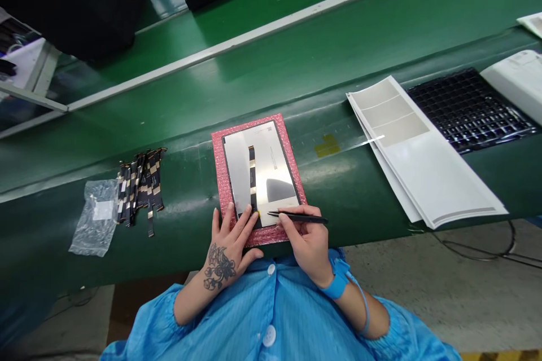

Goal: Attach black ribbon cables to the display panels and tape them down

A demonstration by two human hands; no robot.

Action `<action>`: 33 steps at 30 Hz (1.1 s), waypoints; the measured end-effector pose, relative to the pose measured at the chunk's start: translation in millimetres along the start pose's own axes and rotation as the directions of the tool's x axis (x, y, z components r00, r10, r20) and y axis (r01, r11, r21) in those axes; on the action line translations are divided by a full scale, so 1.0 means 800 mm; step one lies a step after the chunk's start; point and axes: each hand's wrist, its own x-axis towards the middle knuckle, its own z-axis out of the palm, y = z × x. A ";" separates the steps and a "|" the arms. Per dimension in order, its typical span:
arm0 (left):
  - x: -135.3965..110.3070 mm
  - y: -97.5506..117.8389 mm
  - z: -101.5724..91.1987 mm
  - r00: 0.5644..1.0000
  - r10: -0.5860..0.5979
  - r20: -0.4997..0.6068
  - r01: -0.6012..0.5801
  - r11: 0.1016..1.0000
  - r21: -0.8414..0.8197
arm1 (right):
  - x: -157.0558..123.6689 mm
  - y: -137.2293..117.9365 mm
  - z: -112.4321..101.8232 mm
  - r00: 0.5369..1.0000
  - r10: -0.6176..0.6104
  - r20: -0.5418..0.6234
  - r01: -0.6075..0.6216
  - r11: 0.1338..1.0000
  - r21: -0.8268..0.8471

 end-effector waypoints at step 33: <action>0.014 0.014 0.008 0.991 0.110 0.075 -0.110 0.994 -0.006 | 0.003 0.000 -0.006 1.000 -0.013 -0.004 0.013 0.998 -0.063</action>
